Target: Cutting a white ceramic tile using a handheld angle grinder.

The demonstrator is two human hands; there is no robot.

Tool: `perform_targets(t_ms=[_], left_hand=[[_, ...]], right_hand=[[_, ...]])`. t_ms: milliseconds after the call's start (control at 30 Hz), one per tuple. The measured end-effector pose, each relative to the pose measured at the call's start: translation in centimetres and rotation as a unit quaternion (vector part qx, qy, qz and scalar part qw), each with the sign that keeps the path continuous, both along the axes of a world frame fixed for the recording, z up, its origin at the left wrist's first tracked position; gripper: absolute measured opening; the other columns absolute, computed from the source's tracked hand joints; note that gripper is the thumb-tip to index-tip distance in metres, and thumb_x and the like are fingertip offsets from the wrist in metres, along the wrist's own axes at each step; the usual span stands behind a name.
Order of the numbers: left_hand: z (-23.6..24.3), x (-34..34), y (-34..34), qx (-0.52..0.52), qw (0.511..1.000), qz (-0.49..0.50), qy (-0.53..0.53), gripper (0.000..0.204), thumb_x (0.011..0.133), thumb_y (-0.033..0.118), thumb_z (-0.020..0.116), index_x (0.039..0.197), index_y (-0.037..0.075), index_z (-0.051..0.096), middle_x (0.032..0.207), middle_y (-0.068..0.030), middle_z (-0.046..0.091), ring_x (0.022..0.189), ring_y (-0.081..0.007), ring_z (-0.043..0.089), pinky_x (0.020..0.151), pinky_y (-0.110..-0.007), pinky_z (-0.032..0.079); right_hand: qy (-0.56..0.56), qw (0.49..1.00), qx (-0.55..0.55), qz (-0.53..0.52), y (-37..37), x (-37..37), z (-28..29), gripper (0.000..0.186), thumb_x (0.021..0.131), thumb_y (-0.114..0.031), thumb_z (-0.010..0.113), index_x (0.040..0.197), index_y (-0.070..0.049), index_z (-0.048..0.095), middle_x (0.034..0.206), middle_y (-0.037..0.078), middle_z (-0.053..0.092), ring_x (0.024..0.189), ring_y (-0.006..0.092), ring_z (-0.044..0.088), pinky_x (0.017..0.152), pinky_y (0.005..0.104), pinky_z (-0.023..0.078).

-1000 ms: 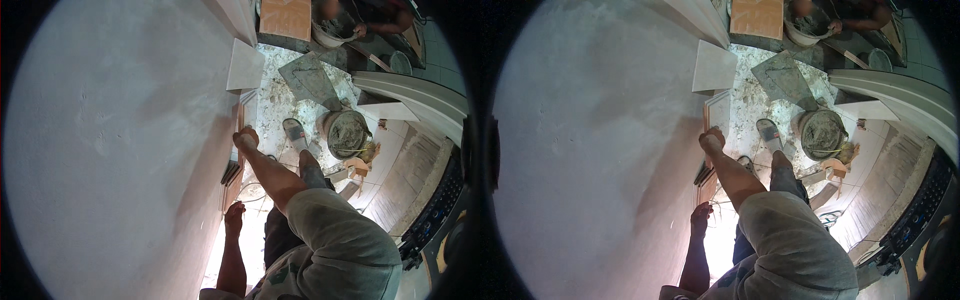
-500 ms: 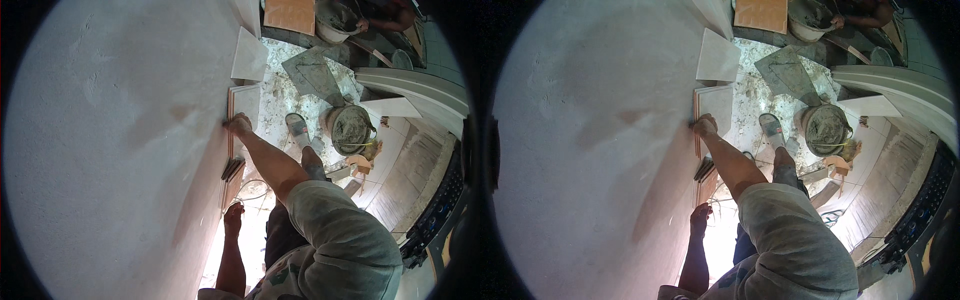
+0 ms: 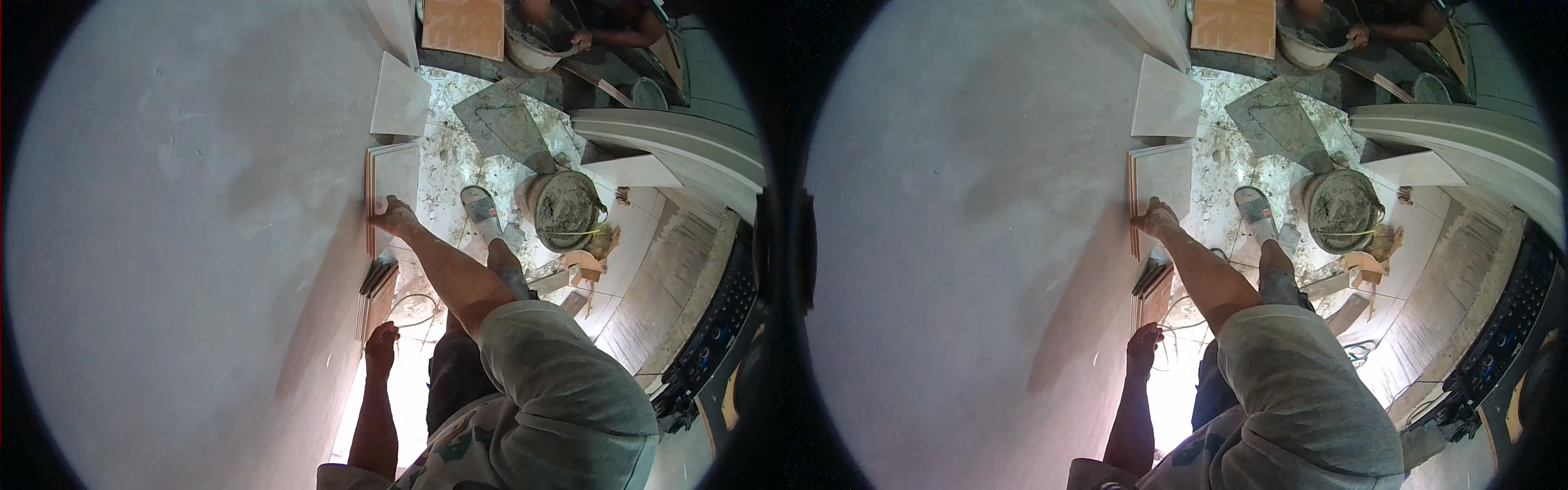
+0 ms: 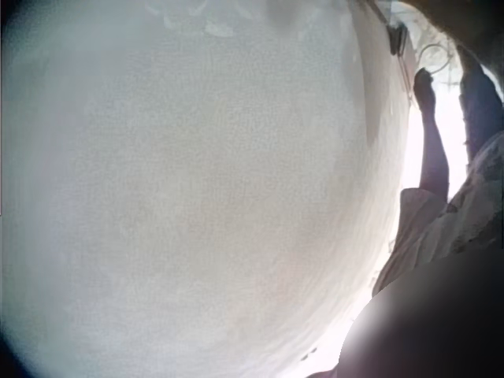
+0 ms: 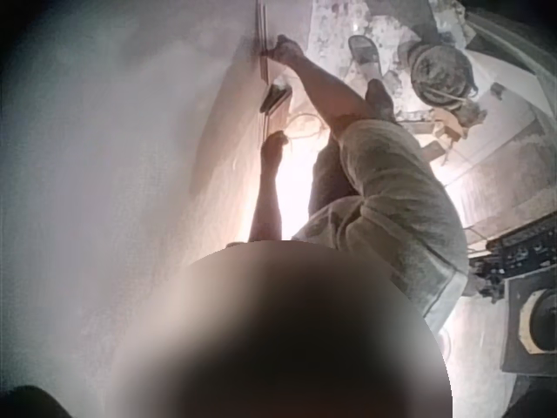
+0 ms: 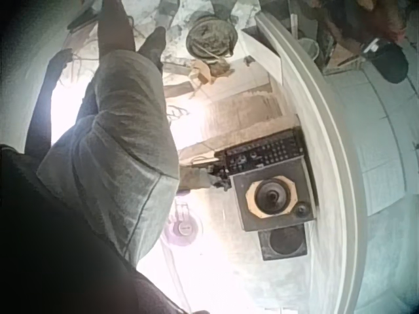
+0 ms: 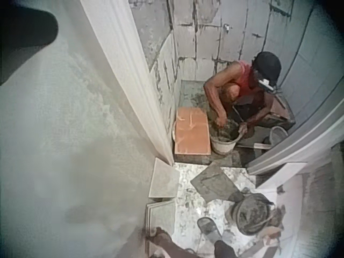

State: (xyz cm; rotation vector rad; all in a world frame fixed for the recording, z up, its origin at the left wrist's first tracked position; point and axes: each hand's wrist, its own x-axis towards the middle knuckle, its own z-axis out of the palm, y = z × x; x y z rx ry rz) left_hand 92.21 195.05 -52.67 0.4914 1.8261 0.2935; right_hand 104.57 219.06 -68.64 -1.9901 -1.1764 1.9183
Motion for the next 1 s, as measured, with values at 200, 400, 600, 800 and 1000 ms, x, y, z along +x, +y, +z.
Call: perform_targets(t_ms=[200, 400, 600, 800, 1000], left_hand=[[5.3, 2.8, -2.9, 0.047, 0.997, -0.067, -0.007, 0.036, 0.088, 0.024, 0.063, 0.114, -0.001, 0.063, 0.094, -0.01, 0.067, 0.088, -0.017, 0.063, 0.08, -0.03, 0.049], [21.4, 5.0, -9.5, 0.069, 0.995, -0.067, -0.025, 0.022, 0.081, 0.011, 0.069, 0.1, 0.001, 0.066, 0.076, -0.0059, 0.065, 0.065, -0.0135, 0.061, 0.06, -0.027, 0.05], [35.2, 0.9, -21.1, 0.097, 0.987, -0.1, 0.077, 0.024, 0.085, 0.019, 0.07, 0.095, -0.002, 0.065, 0.082, -0.0074, 0.067, 0.069, -0.0154, 0.063, 0.063, -0.028, 0.051], [35.0, -11.3, -43.9, 0.29, 0.943, 0.06, 0.151, 0.027, 0.09, 0.023, 0.065, 0.104, 0.001, 0.064, 0.085, -0.0047, 0.066, 0.078, -0.0122, 0.06, 0.07, -0.027, 0.05], [48.9, -11.8, -56.4, 0.149, 0.885, 0.35, 0.268, 0.028, 0.086, 0.028, 0.062, 0.101, 0.005, 0.068, 0.086, -0.0113, 0.07, 0.08, -0.019, 0.066, 0.074, -0.031, 0.051]], right_hand=[[-0.082, 0.994, 0.016, 0.075, -6.7, 8.2, 6.8, 0.068, 0.068, -0.048, 0.077, 0.113, 0.0, 0.06, 0.116, 0.021, 0.062, 0.114, 0.0345, 0.057, 0.097, 0.0384, 0.046], [-0.154, 0.98, 0.043, 0.119, -20.7, 15.3, 18.4, 0.032, 0.075, -0.037, 0.064, 0.083, -0.007, 0.071, 0.085, 0.018, 0.069, 0.083, 0.0348, 0.066, 0.078, 0.042, 0.053], [-0.127, 0.792, 0.371, 0.469, -36.0, 16.1, 34.0, 0.011, 0.07, -0.018, 0.065, 0.061, -0.012, 0.068, 0.059, 0.013, 0.061, 0.061, 0.028, 0.063, 0.055, 0.043, 0.048], [-0.094, 0.849, 0.143, 0.501, -51.4, 12.7, 42.2, 0.042, 0.085, -0.04, 0.052, 0.11, -0.01, 0.068, 0.098, 0.016, 0.069, 0.093, 0.0353, 0.064, 0.087, 0.0474, 0.048], [-0.24, 0.71, 0.03, 0.661, -39.9, 18.3, 41.8, 0.034, 0.086, -0.034, 0.06, 0.092, -0.001, 0.064, 0.088, 0.016, 0.063, 0.066, 0.027, 0.065, 0.06, 0.0472, 0.053]])
